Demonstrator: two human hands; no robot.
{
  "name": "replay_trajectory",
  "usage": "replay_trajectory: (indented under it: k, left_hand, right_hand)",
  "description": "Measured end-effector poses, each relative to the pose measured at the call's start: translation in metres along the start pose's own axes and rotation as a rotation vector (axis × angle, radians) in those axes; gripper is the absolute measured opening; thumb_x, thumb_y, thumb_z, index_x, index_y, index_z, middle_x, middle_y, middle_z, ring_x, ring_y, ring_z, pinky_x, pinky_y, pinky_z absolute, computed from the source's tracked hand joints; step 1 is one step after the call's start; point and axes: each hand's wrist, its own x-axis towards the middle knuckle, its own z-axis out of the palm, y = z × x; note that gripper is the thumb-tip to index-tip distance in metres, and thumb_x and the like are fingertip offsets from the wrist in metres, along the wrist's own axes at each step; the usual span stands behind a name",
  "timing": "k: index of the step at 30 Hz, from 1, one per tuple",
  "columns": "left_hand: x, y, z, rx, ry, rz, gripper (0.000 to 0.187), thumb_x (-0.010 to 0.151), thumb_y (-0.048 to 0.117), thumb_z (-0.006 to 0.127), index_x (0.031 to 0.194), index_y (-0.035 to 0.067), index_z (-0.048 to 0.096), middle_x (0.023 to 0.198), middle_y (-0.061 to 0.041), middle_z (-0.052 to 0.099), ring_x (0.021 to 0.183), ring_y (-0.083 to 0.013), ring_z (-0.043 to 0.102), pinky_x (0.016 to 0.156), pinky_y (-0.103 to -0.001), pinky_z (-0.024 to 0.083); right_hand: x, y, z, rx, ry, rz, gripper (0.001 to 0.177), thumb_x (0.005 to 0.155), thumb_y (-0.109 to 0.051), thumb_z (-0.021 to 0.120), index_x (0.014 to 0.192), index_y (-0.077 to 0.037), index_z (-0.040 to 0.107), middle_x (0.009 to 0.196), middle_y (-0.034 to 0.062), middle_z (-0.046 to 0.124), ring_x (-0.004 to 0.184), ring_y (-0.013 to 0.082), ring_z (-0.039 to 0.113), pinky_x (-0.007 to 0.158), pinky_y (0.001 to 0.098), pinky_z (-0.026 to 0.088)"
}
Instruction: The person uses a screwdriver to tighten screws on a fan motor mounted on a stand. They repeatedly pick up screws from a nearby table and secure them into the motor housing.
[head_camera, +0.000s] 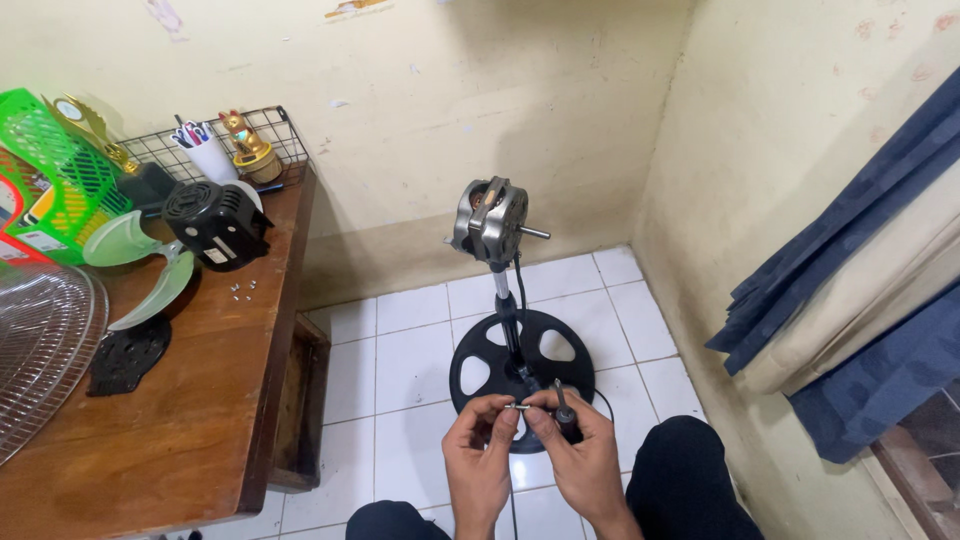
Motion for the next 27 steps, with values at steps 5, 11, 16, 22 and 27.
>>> replay_trajectory:
  k: [5,11,16,22,27]
  left_hand:
    - [-0.002,-0.002,0.001,-0.048,-0.03,0.026,0.02,0.09,0.015,0.076,0.102,-0.001,0.075,0.078,-0.002,0.067,0.074,-0.0094,0.061,0.067,-0.024,0.051]
    - [-0.004,-0.001,0.002,-0.079,-0.037,0.049,0.021,0.091,0.013,0.076,0.104,-0.003,0.075,0.08,-0.002,0.066,0.075,-0.0094,0.06,0.068,-0.024,0.049]
    - [-0.008,0.002,0.002,-0.081,-0.027,0.078,0.022,0.091,0.013,0.076,0.105,-0.003,0.075,0.078,-0.002,0.065,0.073,-0.0099,0.059,0.065,-0.024,0.049]
    - [-0.01,0.0,0.001,-0.12,-0.033,0.058,0.023,0.092,0.014,0.075,0.106,-0.004,0.075,0.079,-0.002,0.065,0.073,-0.0102,0.058,0.064,-0.024,0.049]
    - [-0.008,-0.001,-0.003,-0.164,-0.023,0.065,0.029,0.092,0.016,0.074,0.113,-0.005,0.074,0.084,-0.005,0.07,0.075,-0.0109,0.06,0.068,-0.025,0.051]
  right_hand:
    - [-0.001,0.0,-0.001,0.037,-0.004,0.035,0.02,0.092,-0.018,0.073,0.098,0.0,0.077,0.082,0.0033,0.067,0.077,0.0101,0.06,0.069,0.025,0.05]
    - [-0.001,-0.002,-0.004,0.048,0.009,0.045,0.022,0.092,-0.019,0.071,0.102,0.0,0.077,0.087,0.0032,0.072,0.081,0.0099,0.067,0.073,0.0247,0.053]
    - [-0.003,-0.009,-0.011,0.001,0.057,0.105,0.022,0.091,-0.018,0.072,0.104,-0.001,0.078,0.083,0.0035,0.075,0.079,0.0085,0.066,0.071,0.0242,0.052]
    - [-0.007,-0.009,-0.01,0.023,-0.024,0.042,0.022,0.089,-0.016,0.075,0.105,-0.001,0.078,0.084,0.0029,0.073,0.076,0.008,0.062,0.068,0.0238,0.05]
    - [-0.008,0.003,-0.001,0.016,-0.021,0.081,0.019,0.088,-0.015,0.077,0.101,0.0,0.079,0.085,0.0036,0.069,0.076,0.0087,0.059,0.067,0.0247,0.048]
